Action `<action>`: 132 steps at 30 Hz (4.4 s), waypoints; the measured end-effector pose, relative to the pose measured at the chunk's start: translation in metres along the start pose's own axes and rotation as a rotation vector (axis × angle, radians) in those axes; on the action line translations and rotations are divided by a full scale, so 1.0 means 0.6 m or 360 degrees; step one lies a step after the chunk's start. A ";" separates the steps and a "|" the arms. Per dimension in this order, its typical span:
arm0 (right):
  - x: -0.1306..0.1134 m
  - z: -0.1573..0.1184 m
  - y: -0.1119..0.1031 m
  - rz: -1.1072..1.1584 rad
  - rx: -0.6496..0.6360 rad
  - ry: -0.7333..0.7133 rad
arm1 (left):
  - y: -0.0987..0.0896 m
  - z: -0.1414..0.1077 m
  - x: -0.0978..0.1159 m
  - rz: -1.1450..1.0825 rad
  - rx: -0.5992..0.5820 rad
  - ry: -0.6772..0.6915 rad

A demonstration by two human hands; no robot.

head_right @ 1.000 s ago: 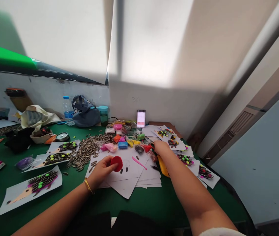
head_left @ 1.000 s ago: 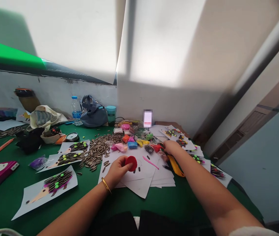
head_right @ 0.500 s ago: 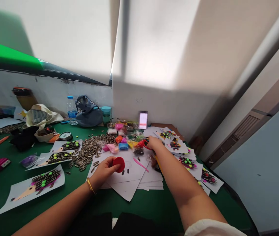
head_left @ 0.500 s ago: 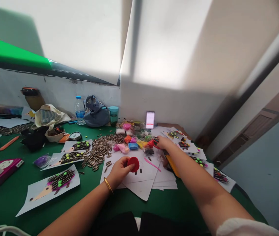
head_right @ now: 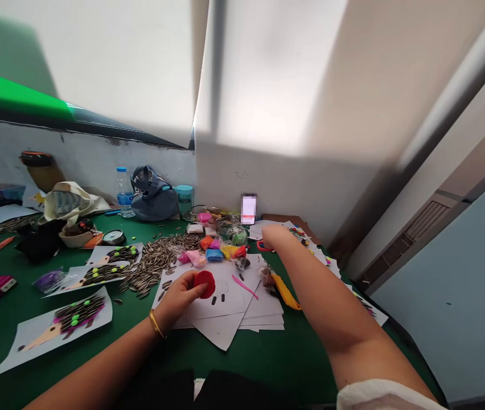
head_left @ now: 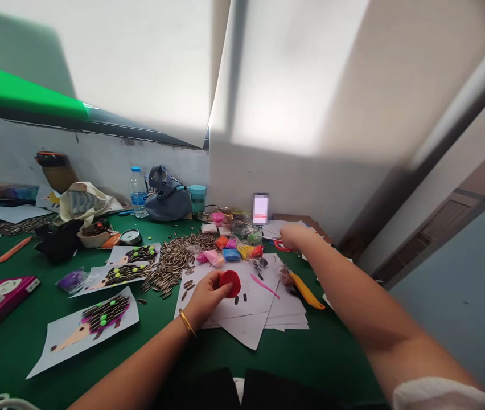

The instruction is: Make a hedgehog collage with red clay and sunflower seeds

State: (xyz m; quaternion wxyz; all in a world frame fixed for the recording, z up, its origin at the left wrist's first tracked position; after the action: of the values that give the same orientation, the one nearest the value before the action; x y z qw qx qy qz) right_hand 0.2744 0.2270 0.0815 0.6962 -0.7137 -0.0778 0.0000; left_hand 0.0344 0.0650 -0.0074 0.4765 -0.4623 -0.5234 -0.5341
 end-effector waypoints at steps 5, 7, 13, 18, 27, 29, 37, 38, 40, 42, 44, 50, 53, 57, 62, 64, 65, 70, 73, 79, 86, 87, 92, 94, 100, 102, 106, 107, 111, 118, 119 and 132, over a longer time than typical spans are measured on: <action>0.054 -0.108 0.005 0.0227 -0.0167 -0.0053 | -0.007 0.000 -0.002 -0.0144 0.0051 -0.0106; 0.043 -0.158 0.020 0.0737 -0.0143 -0.0110 | -0.009 0.001 -0.002 -0.0260 0.0091 -0.0170; -0.062 -0.276 0.124 0.2290 -0.0255 0.0026 | 0.014 -0.006 0.022 -0.0477 0.0107 -0.0337; -0.149 -0.328 0.118 0.2331 -0.0288 -0.0376 | 0.040 -0.009 0.058 -0.0502 0.0059 -0.0276; -0.157 -0.348 0.111 0.2088 -0.0338 -0.0452 | 0.040 -0.003 0.065 -0.0471 0.0187 -0.0204; -0.157 -0.348 0.110 0.2055 -0.0315 -0.0445 | 0.043 -0.005 0.062 -0.0451 0.0182 -0.0216; -0.154 -0.344 0.102 0.2018 -0.0200 -0.0463 | 0.045 -0.008 0.048 -0.0471 0.0151 -0.0270; -0.153 -0.342 0.105 0.2026 -0.0186 -0.0452 | 0.044 -0.008 0.047 -0.0471 0.0155 -0.0284; -0.151 -0.338 0.115 0.2060 -0.0189 -0.0401 | 0.044 -0.010 0.044 -0.0473 0.0160 -0.0306; -0.150 -0.335 0.132 0.2085 -0.0247 -0.0300 | 0.045 -0.012 0.041 -0.0474 0.0155 -0.0318; -0.148 -0.333 0.147 0.2074 -0.0322 -0.0212 | 0.044 -0.013 0.037 -0.0464 0.0142 -0.0324; -0.085 -0.306 0.121 0.1646 -0.0077 -0.0152 | 0.018 -0.002 0.021 -0.0356 0.0105 -0.0330; 0.000 -0.271 0.096 0.1135 0.0149 0.0116 | -0.007 0.013 0.024 -0.0197 0.0117 -0.0258; 0.079 -0.218 0.092 0.0519 0.0117 0.0295 | -0.029 0.030 0.025 -0.0062 0.0142 -0.0199; 0.096 -0.156 0.120 0.0290 -0.0047 0.0235 | -0.032 0.035 0.015 -0.0040 0.0152 -0.0173; 0.095 -0.136 0.130 0.0248 -0.0058 0.0240 | -0.029 0.032 0.011 -0.0071 0.0151 -0.0171; 0.093 -0.127 0.134 0.0223 -0.0062 0.0245 | -0.029 0.031 0.009 -0.0088 0.0154 -0.0175; 0.084 -0.097 0.146 0.0093 -0.0073 0.0259 | -0.029 0.029 0.001 -0.0127 0.0152 -0.0182; 0.070 -0.085 0.141 0.0036 -0.0078 0.0234 | -0.031 0.031 -0.003 -0.0152 0.0157 -0.0163; -0.013 -0.052 0.119 0.0009 0.0050 0.0028 | -0.042 0.036 -0.007 -0.0246 0.0243 -0.0139; -0.066 -0.029 0.121 0.0068 0.0140 -0.0049 | -0.064 0.033 -0.005 -0.0389 0.0353 -0.0185; -0.061 -0.029 0.117 0.0081 0.0153 -0.0030 | -0.067 0.033 -0.006 -0.0423 0.0374 -0.0197; -0.060 -0.046 0.069 0.0225 0.0314 -0.0008 | -0.074 0.036 -0.013 -0.0520 0.0432 -0.0245; -0.101 -0.062 0.052 0.0343 0.0379 -0.0163 | -0.071 0.036 -0.014 -0.0512 0.0432 -0.0243; -0.264 -0.108 0.057 0.0709 0.0351 -0.0703 | -0.061 0.034 -0.003 -0.0318 0.0330 -0.0083; -0.288 -0.113 0.061 0.0819 0.0343 -0.0787 | -0.058 0.036 -0.003 -0.0246 0.0268 -0.0041; -0.278 -0.121 0.053 0.1061 0.0407 -0.0807 | -0.057 0.041 -0.008 -0.0157 0.0244 -0.0001; -0.270 -0.126 0.051 0.1134 0.0417 -0.0790 | -0.054 0.041 -0.008 -0.0131 0.0234 0.0006; -0.246 -0.163 0.058 0.1664 0.0266 -0.0779 | -0.022 0.033 -0.006 -0.0037 0.0071 0.0012; -0.184 -0.180 0.132 0.2027 0.0221 -0.0340 | -0.028 0.033 0.010 0.0247 0.0118 0.0165; -0.178 -0.179 0.142 0.2060 0.0215 -0.0302 | -0.034 0.035 0.011 0.0299 0.0149 0.0187; -0.178 -0.187 0.153 0.1898 0.0286 -0.0375 | -0.032 0.029 0.004 0.0714 0.0157 0.0443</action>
State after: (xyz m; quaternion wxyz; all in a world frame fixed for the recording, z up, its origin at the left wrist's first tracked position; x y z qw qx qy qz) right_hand 0.1912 0.1018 -0.0180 0.6204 -0.5679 0.2587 0.4750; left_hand 0.0149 0.0822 -0.0072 0.6723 -0.4650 -0.3629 -0.4474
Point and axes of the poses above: each hand's wrist, its own z-axis towards the middle knuckle, its own y-axis out of the palm, x = y × z, the point moved 10 cm from there along z, towards the middle knuckle, and after that the axes turned 7 degrees about x, right-handed, at the moved point
